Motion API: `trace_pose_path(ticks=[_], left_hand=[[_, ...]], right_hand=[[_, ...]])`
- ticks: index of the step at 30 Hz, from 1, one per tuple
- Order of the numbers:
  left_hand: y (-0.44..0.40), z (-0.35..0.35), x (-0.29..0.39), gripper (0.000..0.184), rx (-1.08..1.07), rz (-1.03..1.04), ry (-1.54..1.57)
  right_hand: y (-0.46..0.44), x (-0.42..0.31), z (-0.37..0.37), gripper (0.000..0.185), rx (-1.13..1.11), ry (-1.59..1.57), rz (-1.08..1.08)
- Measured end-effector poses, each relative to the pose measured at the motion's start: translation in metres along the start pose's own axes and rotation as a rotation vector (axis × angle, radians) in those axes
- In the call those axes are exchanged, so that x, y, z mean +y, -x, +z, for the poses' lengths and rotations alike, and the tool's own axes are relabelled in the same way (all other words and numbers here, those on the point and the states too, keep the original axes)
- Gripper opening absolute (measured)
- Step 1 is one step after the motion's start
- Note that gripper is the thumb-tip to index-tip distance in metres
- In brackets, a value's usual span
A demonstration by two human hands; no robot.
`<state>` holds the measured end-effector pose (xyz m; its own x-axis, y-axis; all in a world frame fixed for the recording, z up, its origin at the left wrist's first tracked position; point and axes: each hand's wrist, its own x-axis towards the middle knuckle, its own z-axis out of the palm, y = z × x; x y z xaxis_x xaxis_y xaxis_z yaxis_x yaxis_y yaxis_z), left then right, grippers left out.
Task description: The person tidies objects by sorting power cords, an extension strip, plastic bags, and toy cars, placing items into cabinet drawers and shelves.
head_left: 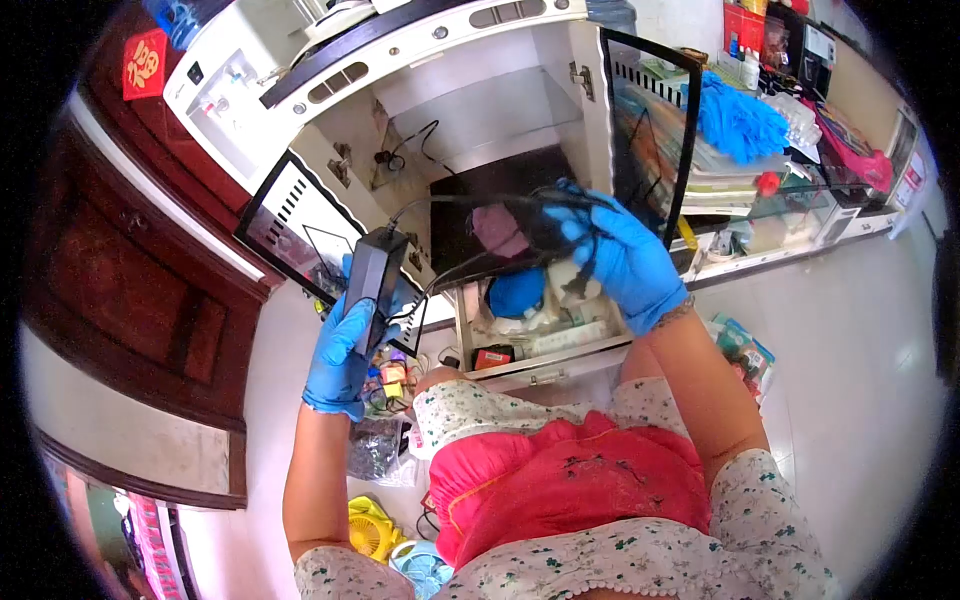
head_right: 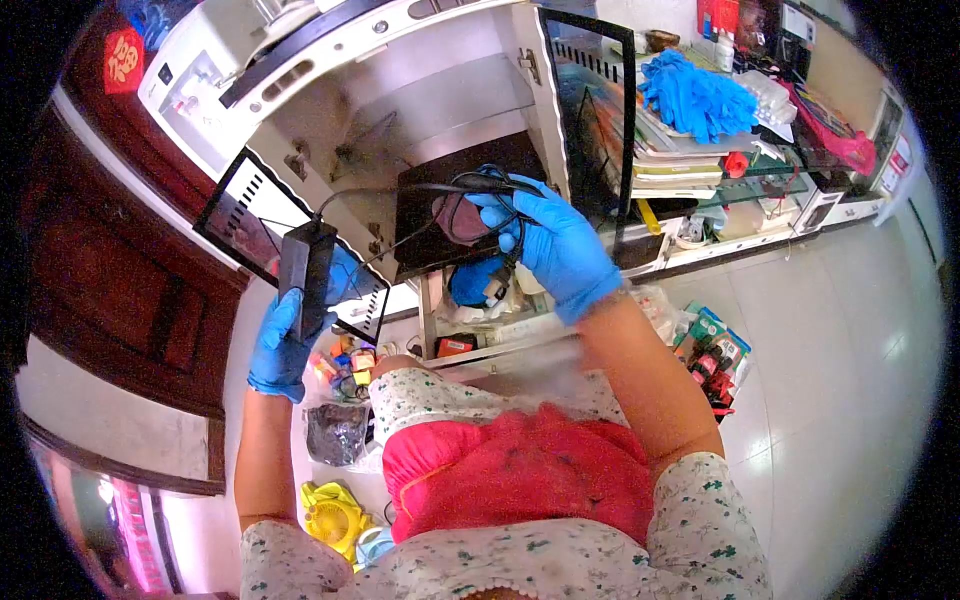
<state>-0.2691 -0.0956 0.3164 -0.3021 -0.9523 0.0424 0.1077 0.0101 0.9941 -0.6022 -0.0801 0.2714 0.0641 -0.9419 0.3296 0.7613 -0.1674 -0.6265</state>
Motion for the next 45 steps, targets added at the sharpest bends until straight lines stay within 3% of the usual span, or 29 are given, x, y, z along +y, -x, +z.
trace_pose_path(ticks=[2, 4, 7, 11, 16, 18, 20, 22, 23, 24, 27, 28, 30, 32, 34, 36, 38, 39, 42, 45], left_hand=[[0.0, 0.001, -0.008, 0.062, -0.024, -0.031, -0.016], [0.005, 0.014, -0.011, 0.051, 0.008, -0.055, 0.14], [0.002, 0.019, -0.017, 0.056, -0.041, -0.144, 0.272], [-0.003, 0.037, -0.032, 0.049, -0.178, -0.233, 0.512], [-0.009, 0.071, -0.067, 0.045, -0.107, -0.209, 0.593], [-0.011, 0.078, -0.084, 0.043, -0.073, -0.17, 0.479], [-0.02, 0.095, -0.099, 0.055, -0.026, 0.034, 0.177], [-0.018, 0.114, -0.119, 0.066, 0.028, 0.231, -0.103], [-0.019, 0.114, -0.135, 0.075, 0.029, 0.458, -0.494], [-0.014, 0.122, -0.133, 0.075, 0.033, 0.454, -0.492], [0.002, 0.139, -0.118, 0.073, -0.095, 0.478, -0.521], [0.006, 0.139, -0.116, 0.073, -0.096, 0.471, -0.517], [0.016, 0.129, -0.11, 0.068, -0.105, 0.62, -0.715], [0.032, 0.12, -0.126, 0.059, -0.095, 0.587, -0.726], [0.039, 0.116, -0.155, 0.049, -0.142, -0.009, -0.023], [0.029, 0.116, -0.195, 0.044, -0.123, -0.059, -0.013], [0.012, 0.117, -0.21, 0.045, -0.037, -0.244, 0.331], [0.01, 0.119, -0.196, 0.046, -0.057, -0.363, 0.347], [0.0, 0.112, -0.218, 0.047, 0.048, -0.474, 0.304], [-0.012, 0.102, -0.256, 0.042, 0.078, -0.36, 0.267]], right_hand=[[0.001, 0.003, -0.004, 0.037, -0.001, -0.018, 0.03], [-0.001, 0.007, -0.003, 0.042, -0.023, -0.045, 0.071], [0.004, 0.012, 0.003, 0.064, -0.057, 0.062, 0.141], [0.008, 0.036, 0.012, 0.066, -0.083, 0.052, 0.19], [0.018, 0.059, 0.017, 0.058, 0.086, -0.089, 0.263], [0.018, 0.071, 0.007, 0.055, 0.155, -0.052, 0.273], [0.017, 0.09, -0.01, 0.056, 0.161, -0.101, 0.348], [0.029, 0.105, 0.011, 0.053, 0.227, 0.458, -0.051], [0.032, 0.106, 0.022, 0.047, 0.231, 0.477, -0.132], [0.033, 0.105, 0.02, 0.047, 0.231, 0.479, -0.126], [0.032, 0.087, 0.001, 0.04, 0.369, 0.186, 0.218], [0.032, 0.082, -0.006, 0.04, 0.375, 0.187, 0.223], [0.032, 0.075, -0.019, 0.04, 0.389, -0.096, 0.229], [0.033, 0.076, -0.035, 0.041, 0.391, -0.074, 0.187], [0.033, 0.083, -0.047, 0.038, 0.41, -0.231, 0.208], [0.042, 0.089, -0.034, 0.037, 0.416, -0.248, 0.252], [0.059, 0.115, -0.043, 0.039, 0.397, -0.116, 0.494], [0.069, 0.135, -0.059, 0.041, 0.382, -0.009, 0.583], [0.08, 0.15, -0.063, 0.04, 0.403, 0.045, 0.682], [0.097, 0.176, -0.072, 0.042, 0.408, 0.083, 0.625]])
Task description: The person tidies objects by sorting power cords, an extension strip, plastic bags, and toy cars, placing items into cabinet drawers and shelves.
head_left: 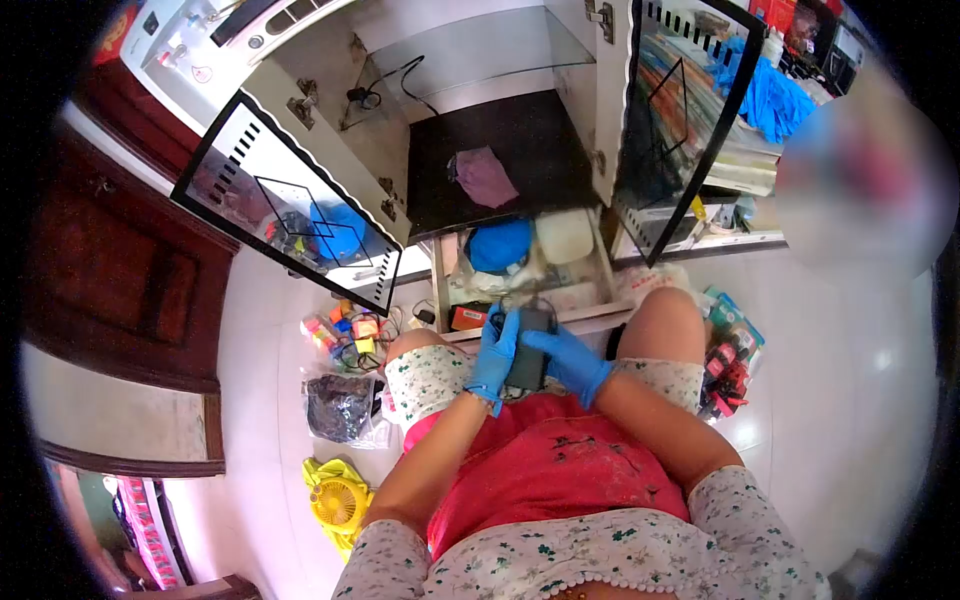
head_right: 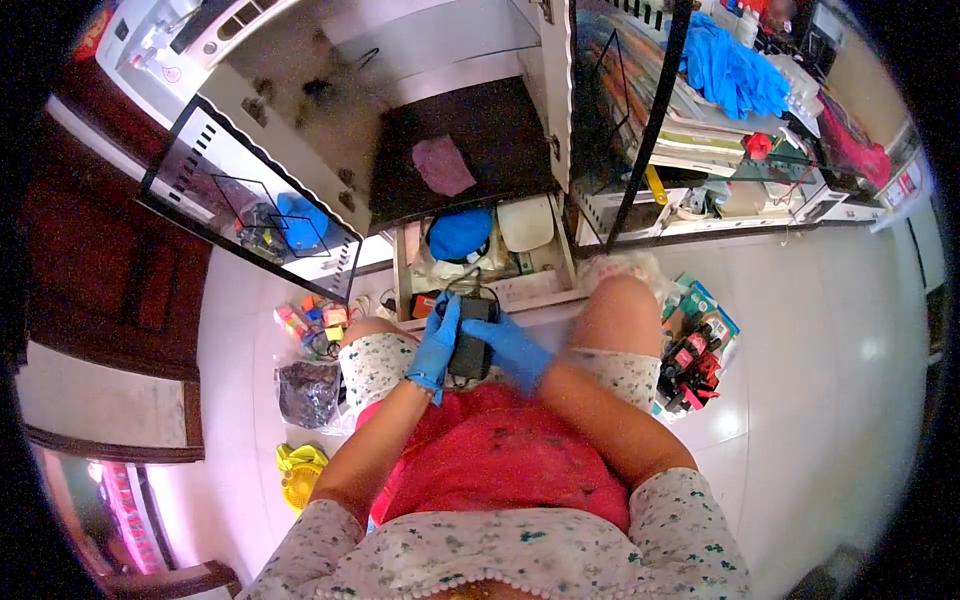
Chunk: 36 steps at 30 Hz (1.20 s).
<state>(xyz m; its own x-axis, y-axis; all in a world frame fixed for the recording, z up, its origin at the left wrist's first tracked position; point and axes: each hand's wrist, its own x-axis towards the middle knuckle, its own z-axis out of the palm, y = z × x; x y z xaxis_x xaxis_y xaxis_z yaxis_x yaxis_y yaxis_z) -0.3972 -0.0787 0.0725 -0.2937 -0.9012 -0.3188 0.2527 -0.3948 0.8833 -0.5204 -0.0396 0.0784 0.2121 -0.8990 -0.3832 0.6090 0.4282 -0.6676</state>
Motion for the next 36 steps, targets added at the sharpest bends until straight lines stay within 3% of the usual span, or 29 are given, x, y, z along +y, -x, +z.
trace_pose_path(ticks=[3, 7, 9, 10, 11, 13, 15, 17, 19, 21, 22, 23, 25, 27, 28, 29, 31, 32, 33, 35, 36], left_hand=[[-0.004, 0.004, 0.009, 0.038, 0.042, 0.006, -0.163], [-0.041, 0.007, -0.001, 0.051, 0.037, -0.102, -0.108], [-0.069, 0.006, -0.009, 0.054, -0.159, 0.171, -0.253], [-0.074, 0.013, -0.004, 0.07, -0.106, 0.02, -0.245], [-0.093, 0.012, -0.015, 0.07, -0.108, 0.022, -0.243], [-0.128, 0.011, -0.03, 0.072, -0.119, 0.133, -0.635], [-0.143, 0.014, -0.04, 0.075, -0.12, 0.13, -0.594], [-0.181, 0.005, -0.07, 0.074, -0.112, 0.361, -0.82], [-0.194, 0.005, -0.062, 0.075, -0.161, 0.248, -0.793], [-0.209, 0.0, -0.079, 0.075, -0.059, 0.275, -0.604], [-0.215, 0.001, -0.094, 0.073, 0.021, 0.146, -0.382], [-0.225, -0.003, -0.117, 0.073, 0.023, 0.138, -0.379], [-0.25, -0.019, -0.168, 0.072, 0.049, 0.171, -0.519], [-0.252, -0.015, -0.161, 0.069, -0.053, 0.247, -0.736], [-0.257, -0.018, -0.167, 0.068, -0.11, 0.272, -0.82], [-0.262, -0.021, -0.174, 0.067, -0.166, 0.302, -0.901], [-0.294, -0.035, -0.232, 0.052, -0.381, -0.088, 0.897], [-0.299, -0.026, -0.23, 0.052, -0.379, -0.094, 0.903], [-0.303, -0.013, -0.218, 0.048, -0.286, 0.074, 0.327], [-0.301, -0.004, -0.207, 0.045, -0.183, 0.232, -0.247], [-0.298, -0.005, -0.206, 0.045, -0.168, 0.244, -0.111]], right_hand=[[-0.011, 0.012, -0.008, 0.045, -0.06, 0.021, -0.033], [-0.026, -0.008, -0.017, 0.038, 0.113, -0.097, 0.014], [-0.045, -0.025, -0.028, 0.036, 0.14, -0.207, 0.052], [-0.062, -0.033, -0.039, 0.034, 0.269, -0.182, 0.045], [-0.077, -0.039, -0.048, 0.032, 0.396, -0.154, 0.035], [-0.101, -0.046, -0.065, 0.032, 0.433, -0.144, 0.002], [-0.13, -0.049, -0.087, 0.032, 0.47, -0.133, -0.034], [-0.16, -0.051, -0.111, 0.037, 0.508, -0.131, -0.081], [-0.182, -0.055, -0.135, 0.039, 0.501, -0.079, -0.018], [-0.216, -0.044, -0.171, 0.039, 0.504, -0.022, -0.042], [-0.224, -0.046, -0.174, 0.039, 0.507, -0.019, -0.034], [-0.232, -0.046, -0.175, 0.048, 0.504, 0.023, -0.073], [-0.246, -0.049, -0.176, 0.058, 0.505, 0.067, -0.101], [-0.261, -0.051, -0.177, 0.04, 0.384, 0.207, -0.165], [-0.274, -0.042, -0.189, 0.04, 0.387, 0.207, -0.15], [-0.294, -0.026, -0.209, 0.042, 0.534, 0.651, -0.287], [-0.291, -0.022, -0.206, 0.043, 0.666, 1.106, -0.418], [-0.264, -0.037, -0.177, 0.044, 0.729, 1.232, -0.489], [-0.245, -0.042, -0.159, 0.045, 0.791, 1.357, -0.561], [-0.238, -0.022, -0.166, 0.049, 0.72, 1.388, -0.571], [-0.235, -0.021, -0.163, 0.053, 0.642, 1.416, -0.587]])
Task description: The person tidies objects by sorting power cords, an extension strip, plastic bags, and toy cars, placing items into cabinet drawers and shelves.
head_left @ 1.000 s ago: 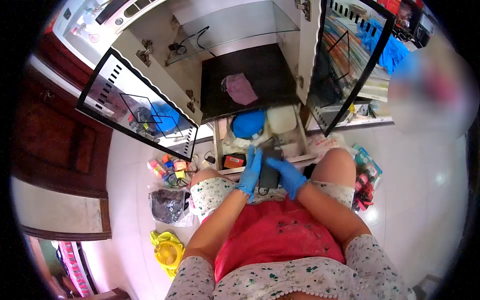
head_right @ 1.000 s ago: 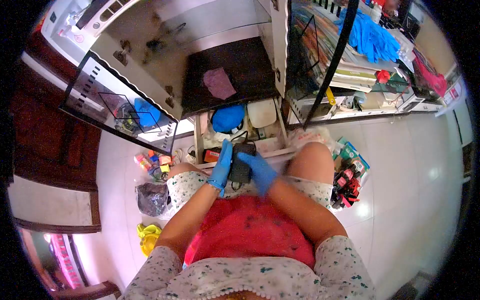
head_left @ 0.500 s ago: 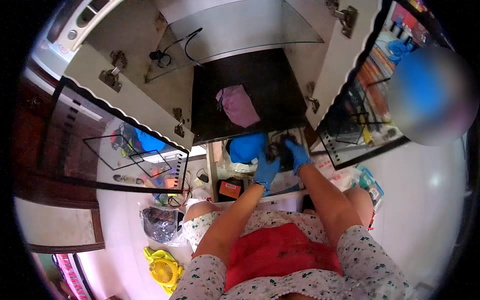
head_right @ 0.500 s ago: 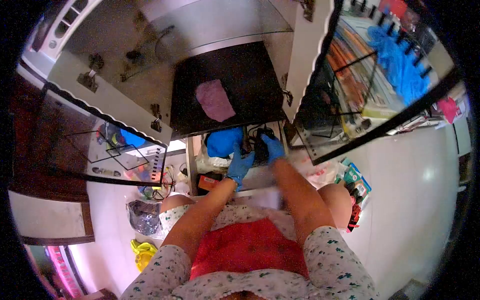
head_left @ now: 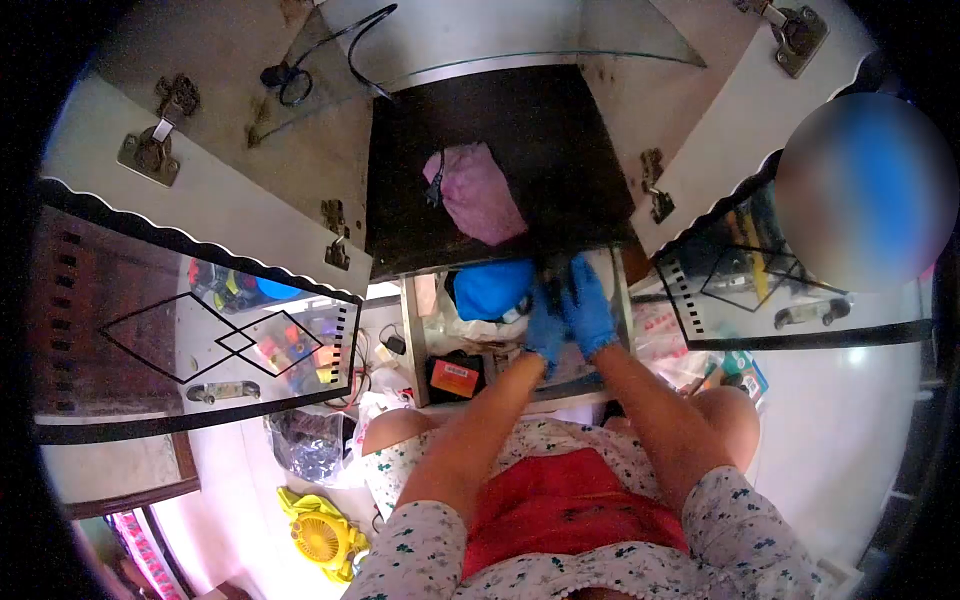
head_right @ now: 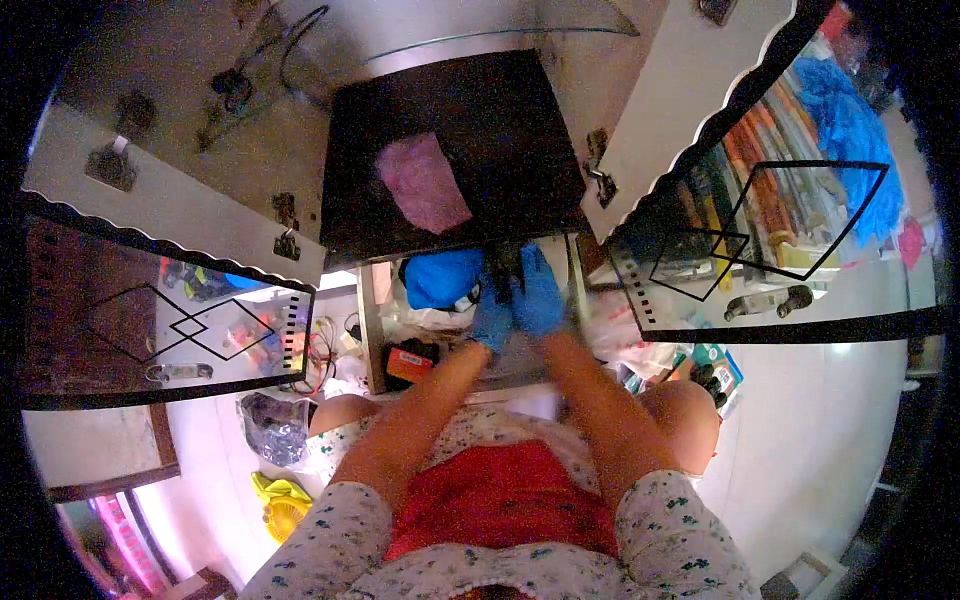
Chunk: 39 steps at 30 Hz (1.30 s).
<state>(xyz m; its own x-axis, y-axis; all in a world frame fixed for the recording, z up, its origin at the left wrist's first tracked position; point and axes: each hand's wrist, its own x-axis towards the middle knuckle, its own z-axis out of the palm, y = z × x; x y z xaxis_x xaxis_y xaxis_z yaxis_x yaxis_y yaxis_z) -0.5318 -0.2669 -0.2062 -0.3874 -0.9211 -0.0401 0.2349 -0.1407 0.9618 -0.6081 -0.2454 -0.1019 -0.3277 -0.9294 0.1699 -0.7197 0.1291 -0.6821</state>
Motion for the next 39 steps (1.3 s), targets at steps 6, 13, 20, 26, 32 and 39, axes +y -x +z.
trace_pose_path(ticks=[6, 13, 20, 26, 32, 39], left_hand=[[0.02, -0.044, 0.044, 0.049, -0.114, -0.077, -0.289], [0.069, -0.027, 0.207, 0.052, -0.292, 0.097, -0.93], [0.057, -0.048, 0.342, 0.043, -0.158, 0.456, -0.792], [-0.043, -0.069, 0.489, 0.042, 0.343, 1.16, -1.281], [-0.089, -0.081, 0.501, 0.07, 0.212, 0.41, -1.816], [-0.079, -0.142, 0.489, 0.065, -0.086, 0.772, -1.416]], right_hand=[[-0.021, -0.011, 0.023, 0.042, -0.248, -0.049, 0.047], [-0.03, -0.034, 0.005, 0.036, -0.348, 0.219, -0.087], [-0.011, -0.088, -0.086, 0.057, -0.653, 0.228, 0.041], [0.042, -0.125, -0.156, 0.054, -0.651, 0.063, -0.502], [0.067, -0.132, -0.179, 0.048, -0.59, -0.148, -0.371], [0.06, -0.108, -0.169, 0.048, -0.507, -0.568, -0.111]])
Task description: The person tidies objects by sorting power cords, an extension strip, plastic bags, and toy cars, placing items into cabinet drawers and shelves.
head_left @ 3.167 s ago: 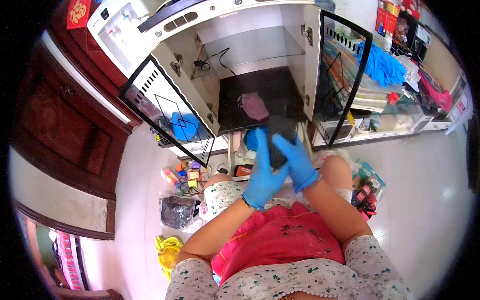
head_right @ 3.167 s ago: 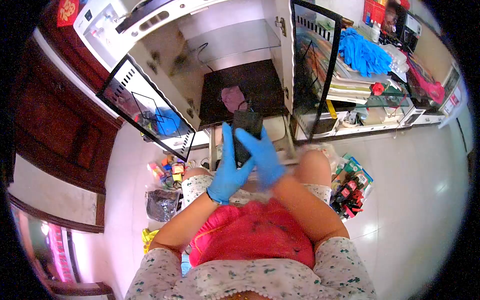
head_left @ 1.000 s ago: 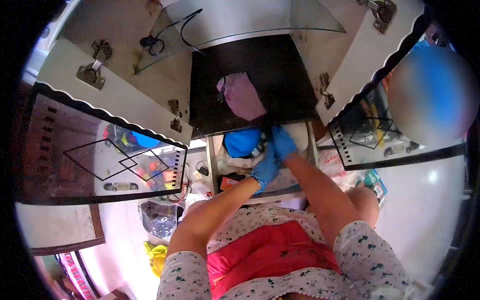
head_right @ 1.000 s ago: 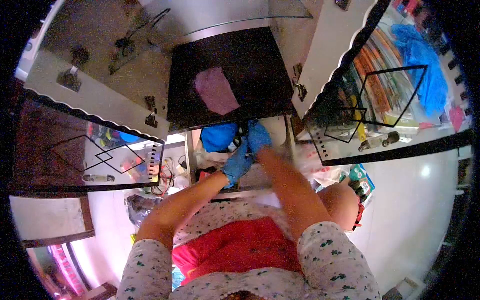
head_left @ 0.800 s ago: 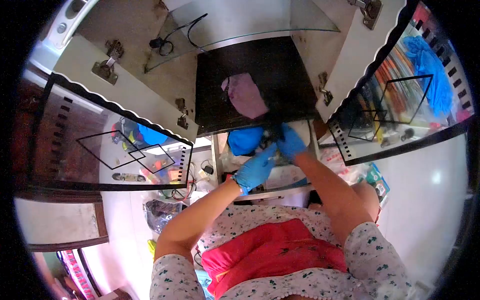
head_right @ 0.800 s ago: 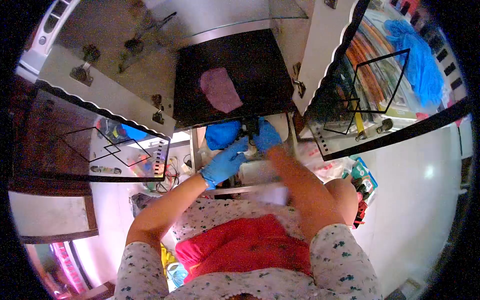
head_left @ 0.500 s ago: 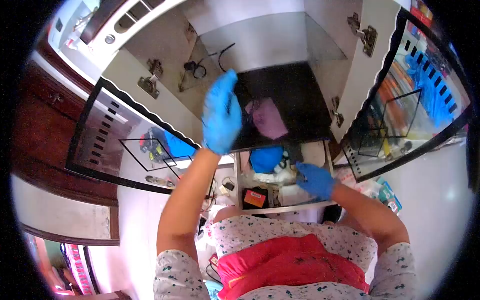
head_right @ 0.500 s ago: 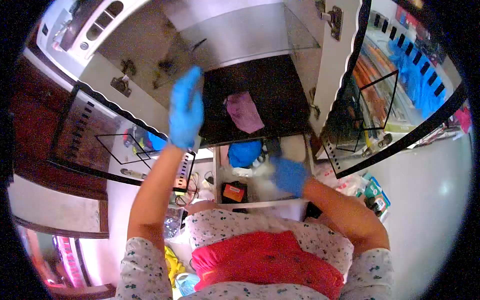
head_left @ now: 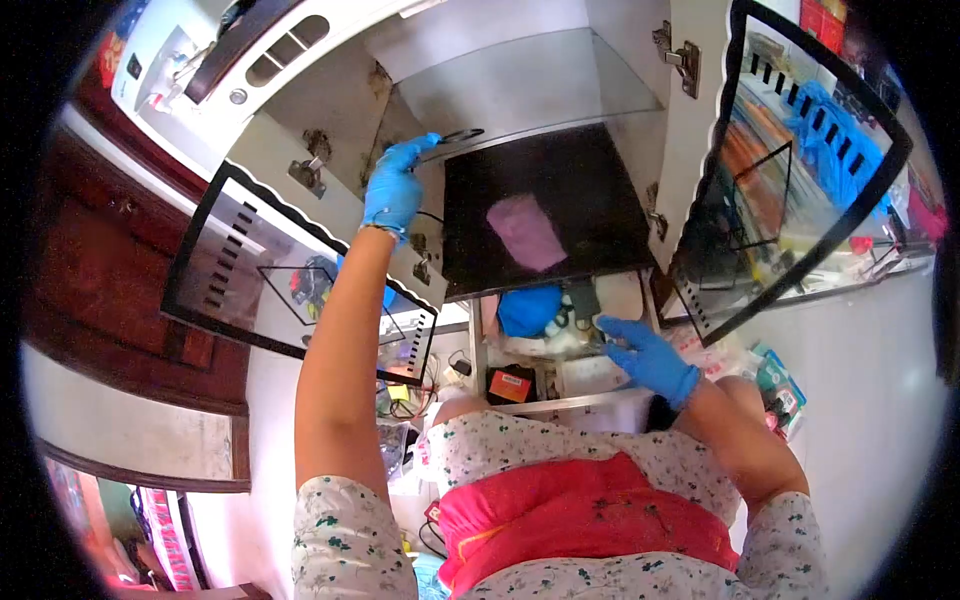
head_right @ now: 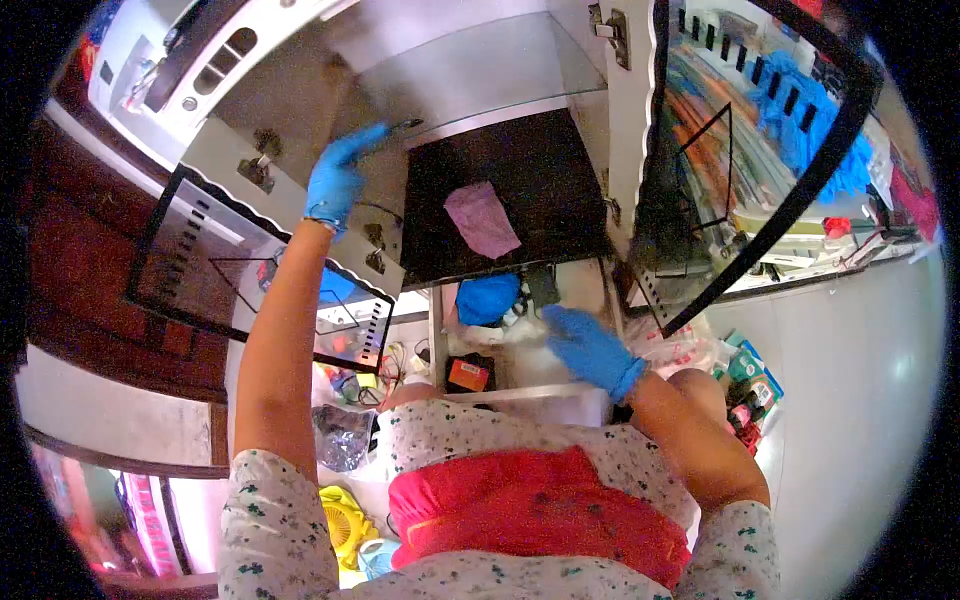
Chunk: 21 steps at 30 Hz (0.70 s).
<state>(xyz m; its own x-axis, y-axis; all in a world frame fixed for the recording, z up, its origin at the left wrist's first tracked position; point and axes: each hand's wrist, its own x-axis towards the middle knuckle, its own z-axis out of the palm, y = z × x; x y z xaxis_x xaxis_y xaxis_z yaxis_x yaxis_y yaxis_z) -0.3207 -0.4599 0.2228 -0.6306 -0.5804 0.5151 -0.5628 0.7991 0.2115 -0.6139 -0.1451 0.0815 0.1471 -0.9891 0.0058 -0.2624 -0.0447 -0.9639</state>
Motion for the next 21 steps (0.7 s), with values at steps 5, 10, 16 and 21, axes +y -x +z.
trace_pose_path(ticks=[5, 10, 16, 21], left_hand=[[0.027, -0.062, 0.119, 0.058, 0.241, -0.507, 1.097], [0.079, -0.078, 0.223, 0.056, 0.308, -0.609, 1.769], [0.134, -0.069, 0.276, 0.046, 0.346, -0.65, 1.818], [0.152, -0.068, 0.302, 0.034, 0.327, -0.591, 1.839]], right_hand=[[-0.004, -0.028, 0.003, 0.046, -0.023, -0.32, 0.165], [0.018, -0.108, 0.044, 0.05, -0.49, -1.416, 0.245], [0.051, -0.178, 0.059, 0.044, -0.322, -1.193, -0.031], [0.062, -0.187, 0.06, 0.038, -0.26, -1.123, 0.139]])
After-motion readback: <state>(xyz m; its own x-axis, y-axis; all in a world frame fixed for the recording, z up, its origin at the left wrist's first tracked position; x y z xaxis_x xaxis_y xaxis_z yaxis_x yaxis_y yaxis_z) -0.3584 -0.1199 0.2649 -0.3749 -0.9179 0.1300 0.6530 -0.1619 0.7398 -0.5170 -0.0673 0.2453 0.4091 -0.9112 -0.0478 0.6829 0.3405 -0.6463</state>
